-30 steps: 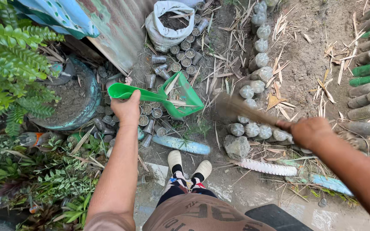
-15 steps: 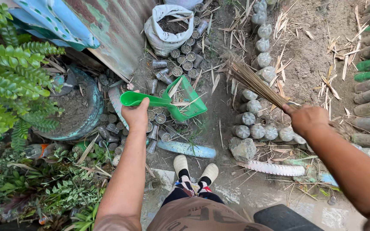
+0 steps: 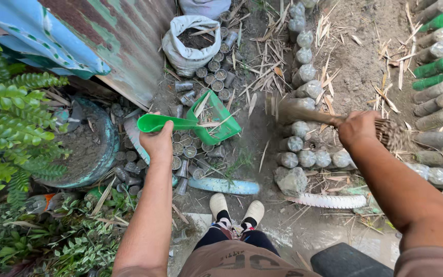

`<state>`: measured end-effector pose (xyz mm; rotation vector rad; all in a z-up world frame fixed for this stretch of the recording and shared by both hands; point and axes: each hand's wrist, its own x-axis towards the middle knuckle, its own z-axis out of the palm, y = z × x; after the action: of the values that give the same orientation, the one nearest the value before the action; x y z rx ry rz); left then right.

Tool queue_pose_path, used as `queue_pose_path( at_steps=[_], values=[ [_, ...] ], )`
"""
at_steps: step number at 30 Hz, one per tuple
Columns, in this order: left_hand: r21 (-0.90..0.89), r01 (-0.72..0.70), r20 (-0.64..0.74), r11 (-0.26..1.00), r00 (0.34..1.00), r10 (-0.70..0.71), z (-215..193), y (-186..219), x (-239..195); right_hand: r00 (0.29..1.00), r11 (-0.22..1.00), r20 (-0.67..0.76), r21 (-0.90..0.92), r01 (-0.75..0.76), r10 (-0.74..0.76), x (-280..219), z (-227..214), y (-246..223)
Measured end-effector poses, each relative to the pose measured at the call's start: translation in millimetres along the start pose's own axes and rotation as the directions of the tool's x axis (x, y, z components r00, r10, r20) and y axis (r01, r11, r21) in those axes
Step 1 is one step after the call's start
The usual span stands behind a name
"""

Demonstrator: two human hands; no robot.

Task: The person sweeps dry leaves and debris into a green dustpan using a bundle of sticks and empties the dustpan into a black container.

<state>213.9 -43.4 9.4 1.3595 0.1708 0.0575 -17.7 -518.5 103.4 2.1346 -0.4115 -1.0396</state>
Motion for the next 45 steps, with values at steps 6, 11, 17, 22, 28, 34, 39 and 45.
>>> queue_pose_path(
  at_steps=[6, 11, 17, 22, 28, 34, 39, 45],
  values=[
    [0.037, 0.028, 0.043, 0.999, 0.999, -0.030, -6, 8, 14, 0.992, 0.973, -0.037, 0.203, -0.111, 0.121, -47, -40, 27],
    [-0.033, 0.020, 0.012, 0.999, 1.000, -0.020, -5, 23, 21, 0.999, 0.995, 0.041, 0.099, 0.029, -0.033, -75, -65, 34],
    [-0.062, 0.090, -0.004, 0.994, 0.996, -0.090, 4, 34, 23, 0.959, 0.962, 0.125, -0.070, 0.263, -0.253, -47, -56, 2],
    [-0.083, 0.035, 0.018, 0.996, 0.999, -0.033, 21, 25, 23, 0.979, 0.982, 0.102, -0.048, 0.180, -0.174, 35, -46, 26],
    [-0.071, 0.074, -0.057, 0.995, 0.995, -0.078, 56, 24, 20, 1.000, 1.000, -0.017, -0.008, 0.003, -0.004, 60, -64, 69],
    [-0.043, 0.098, -0.085, 0.994, 0.991, -0.101, 98, 16, 22, 0.971, 0.973, 0.077, 0.068, 0.221, -0.226, 71, -72, 110],
    [-0.009, 0.103, -0.136, 0.995, 0.985, -0.103, 131, 5, 25, 0.953, 0.939, 0.057, -0.166, 0.301, -0.296, 154, -87, 106],
    [0.104, 0.072, -0.145, 0.992, 0.988, -0.056, 178, -32, 29, 0.967, 0.967, -0.094, -0.121, 0.226, -0.238, 217, -96, 149]
  ],
)
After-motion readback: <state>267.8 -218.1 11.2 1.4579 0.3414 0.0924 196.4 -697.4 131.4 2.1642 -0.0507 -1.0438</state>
